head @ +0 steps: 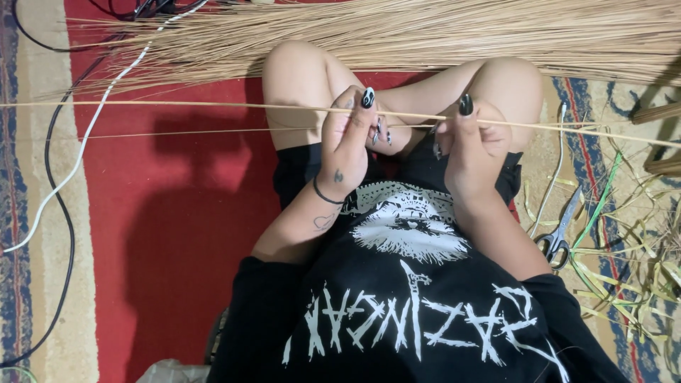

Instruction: The person cleans long thin plant fibers by running their fingernails along the length of each strand.

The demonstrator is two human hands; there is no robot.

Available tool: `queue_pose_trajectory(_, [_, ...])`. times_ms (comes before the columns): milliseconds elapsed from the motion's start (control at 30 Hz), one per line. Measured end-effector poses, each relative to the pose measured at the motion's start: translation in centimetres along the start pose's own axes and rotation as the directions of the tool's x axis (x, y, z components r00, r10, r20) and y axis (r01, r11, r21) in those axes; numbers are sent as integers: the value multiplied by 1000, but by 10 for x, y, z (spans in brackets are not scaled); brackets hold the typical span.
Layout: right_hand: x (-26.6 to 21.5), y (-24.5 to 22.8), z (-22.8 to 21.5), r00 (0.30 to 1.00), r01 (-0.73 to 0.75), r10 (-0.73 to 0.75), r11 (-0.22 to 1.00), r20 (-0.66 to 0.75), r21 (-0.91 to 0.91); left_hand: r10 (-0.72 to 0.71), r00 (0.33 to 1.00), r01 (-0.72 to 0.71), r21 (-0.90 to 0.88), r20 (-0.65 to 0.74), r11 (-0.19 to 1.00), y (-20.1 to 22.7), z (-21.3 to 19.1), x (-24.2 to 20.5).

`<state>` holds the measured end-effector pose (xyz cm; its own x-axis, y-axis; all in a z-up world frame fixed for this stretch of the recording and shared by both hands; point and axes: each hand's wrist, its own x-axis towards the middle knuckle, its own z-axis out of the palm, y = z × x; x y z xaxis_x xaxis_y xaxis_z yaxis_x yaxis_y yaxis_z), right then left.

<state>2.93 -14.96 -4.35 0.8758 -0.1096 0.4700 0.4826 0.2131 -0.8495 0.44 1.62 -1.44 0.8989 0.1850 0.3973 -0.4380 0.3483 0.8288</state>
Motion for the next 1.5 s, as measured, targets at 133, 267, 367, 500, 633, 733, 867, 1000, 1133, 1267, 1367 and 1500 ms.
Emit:
queue_pose_trajectory(133, [13, -8, -19, 992, 9, -1, 998, -129, 66, 27, 980, -37, -45, -197, 998, -12, -17, 9])
queue_pose_trajectory(267, [7, -4, -12, 999, 6, -5, 1000, -49, 29, -4, 997, 2, -19, -81, 1000, -5, -1, 7])
queue_pose_trajectory(367, [11, -21, -12, 998, -54, 54, 998, -15, 36, -100, 991, 95, -57, -91, 994, 9, -7, 10])
queue_pose_trajectory(500, [12, -17, -24, 962, -155, 165, 986, -216, 63, -160, 957, 145, -78, -241, 986, 25, -9, 17])
queue_pose_trajectory(633, [6, -27, -7, 987, -138, 137, 990, 83, 6, -247, 968, 250, -57, 49, 967, 16, -4, 10])
queue_pose_trajectory(733, [14, -27, -18, 996, -90, 89, 993, 12, 72, -154, 986, 149, -79, -58, 986, 19, -7, 13])
queue_pose_trajectory(867, [12, -30, -10, 996, -67, 66, 998, -67, -5, -212, 977, 210, -55, -26, 976, 9, -7, 10])
queue_pose_trajectory(1000, [13, -25, -12, 991, -132, 132, 991, 20, 25, -210, 977, 211, -13, 45, 977, 10, -4, 11])
queue_pose_trajectory(1133, [25, -22, -27, 966, -109, 114, 993, -233, 37, -232, 959, 241, 40, -165, 970, 28, -6, 24])
queue_pose_trajectory(1267, [17, -23, -9, 994, -100, 101, 995, -31, 12, -271, 962, 272, -30, 24, 962, 13, -1, 18])
queue_pose_trajectory(1367, [19, -18, -19, 991, -132, 132, 990, -9, 41, -297, 954, 299, -22, 46, 954, 9, -1, 19])
queue_pose_trajectory(1500, [29, -16, -35, 951, -184, 185, 983, -249, 30, -275, 960, 271, 79, 51, 959, 12, -13, 28])
